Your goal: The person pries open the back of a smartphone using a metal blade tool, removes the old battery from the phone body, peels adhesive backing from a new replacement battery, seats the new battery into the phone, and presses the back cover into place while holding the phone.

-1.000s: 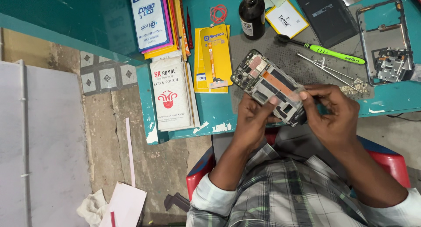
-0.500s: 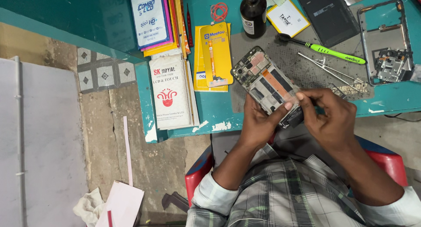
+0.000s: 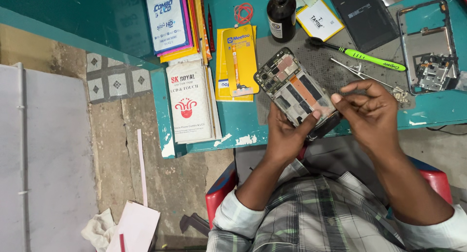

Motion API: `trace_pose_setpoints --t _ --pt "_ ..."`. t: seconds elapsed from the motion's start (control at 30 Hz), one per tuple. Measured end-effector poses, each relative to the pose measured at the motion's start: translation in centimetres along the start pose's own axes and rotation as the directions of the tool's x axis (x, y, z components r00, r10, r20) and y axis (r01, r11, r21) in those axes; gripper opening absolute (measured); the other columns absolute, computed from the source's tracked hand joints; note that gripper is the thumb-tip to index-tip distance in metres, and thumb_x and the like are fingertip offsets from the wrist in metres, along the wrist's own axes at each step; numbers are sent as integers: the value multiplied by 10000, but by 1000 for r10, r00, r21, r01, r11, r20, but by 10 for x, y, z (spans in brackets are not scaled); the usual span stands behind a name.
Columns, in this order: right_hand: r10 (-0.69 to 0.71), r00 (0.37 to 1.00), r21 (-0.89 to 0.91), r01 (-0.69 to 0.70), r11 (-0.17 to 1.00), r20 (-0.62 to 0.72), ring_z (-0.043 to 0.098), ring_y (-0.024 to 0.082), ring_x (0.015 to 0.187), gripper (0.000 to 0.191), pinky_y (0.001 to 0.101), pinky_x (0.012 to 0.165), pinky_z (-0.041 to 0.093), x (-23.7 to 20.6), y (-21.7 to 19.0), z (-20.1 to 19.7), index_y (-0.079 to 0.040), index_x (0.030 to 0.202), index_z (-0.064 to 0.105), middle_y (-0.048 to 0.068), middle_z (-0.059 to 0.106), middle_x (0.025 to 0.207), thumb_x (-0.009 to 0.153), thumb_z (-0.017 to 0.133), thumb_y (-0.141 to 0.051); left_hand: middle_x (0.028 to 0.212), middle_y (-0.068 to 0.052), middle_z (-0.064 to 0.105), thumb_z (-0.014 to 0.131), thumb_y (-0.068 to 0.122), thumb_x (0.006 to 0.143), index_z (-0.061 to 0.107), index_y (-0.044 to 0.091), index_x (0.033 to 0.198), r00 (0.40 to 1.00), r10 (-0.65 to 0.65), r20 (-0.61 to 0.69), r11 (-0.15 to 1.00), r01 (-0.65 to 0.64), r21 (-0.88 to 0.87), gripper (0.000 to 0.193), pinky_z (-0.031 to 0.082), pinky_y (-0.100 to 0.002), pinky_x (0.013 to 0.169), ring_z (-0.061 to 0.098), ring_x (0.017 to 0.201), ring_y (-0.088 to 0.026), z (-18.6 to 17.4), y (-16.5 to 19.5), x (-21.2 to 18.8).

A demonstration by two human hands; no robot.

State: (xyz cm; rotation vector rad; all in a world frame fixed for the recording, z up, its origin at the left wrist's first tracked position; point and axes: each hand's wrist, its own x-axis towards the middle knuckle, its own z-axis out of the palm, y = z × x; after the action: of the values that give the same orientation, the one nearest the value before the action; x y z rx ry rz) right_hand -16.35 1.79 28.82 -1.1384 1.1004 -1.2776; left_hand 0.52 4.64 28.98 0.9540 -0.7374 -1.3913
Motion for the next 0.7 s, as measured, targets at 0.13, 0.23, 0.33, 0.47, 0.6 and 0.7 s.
trace_pose_setpoints --t 0.13,0.23,0.33,0.47,0.6,0.7 --pt "-29 992 -187 52 981 126 668 75 918 185 185 799 523 1 -1 2 27 1206 713 109 755 1048 1036 643 34 1263 -143 649 704 -91 895 409 1 1400 998 -50 -44 999 50 -3 592 592 -336 976 675 1145 -224 -4 1 2" --pt "1 986 -169 28 985 170 669 89 1039 255 209 881 529 -2 -12 9 9 1283 684 113 728 1156 1061 559 -5 1238 -133 654 733 -78 869 407 14 1360 994 -74 -81 997 73 -5 597 599 -335 965 685 1128 -213 -7 3 7" --pt "-194 968 -338 237 911 157 637 171 1177 304 285 1004 520 -9 -27 15 12 1274 651 135 666 1261 980 586 -31 1217 -147 671 750 -73 864 422 4 1341 992 -40 -118 999 44 31 583 604 -334 957 696 1102 -216 -9 5 11" --pt "-520 744 -609 656 446 420 586 312 1106 332 419 952 504 -11 -38 17 -34 1094 717 170 633 1157 765 739 -73 1216 -164 677 748 -74 899 442 -13 1350 995 67 -73 993 -59 105 549 603 -322 947 698 1097 -221 -12 8 13" --pt "-498 606 -500 795 344 620 633 290 1081 341 416 920 555 -2 -35 12 -61 1099 752 100 680 1145 763 809 -64 1222 -149 665 743 -68 907 430 -7 1376 995 88 -55 991 -82 102 568 590 -308 951 687 1105 -203 -14 14 15" --pt "-490 522 -464 851 245 698 673 273 1110 361 399 913 598 3 -30 6 -24 1111 760 92 701 1158 753 806 -4 1229 -134 653 740 -66 901 425 -7 1396 996 67 -57 994 -61 96 589 580 -310 955 678 1114 -196 -15 17 16"
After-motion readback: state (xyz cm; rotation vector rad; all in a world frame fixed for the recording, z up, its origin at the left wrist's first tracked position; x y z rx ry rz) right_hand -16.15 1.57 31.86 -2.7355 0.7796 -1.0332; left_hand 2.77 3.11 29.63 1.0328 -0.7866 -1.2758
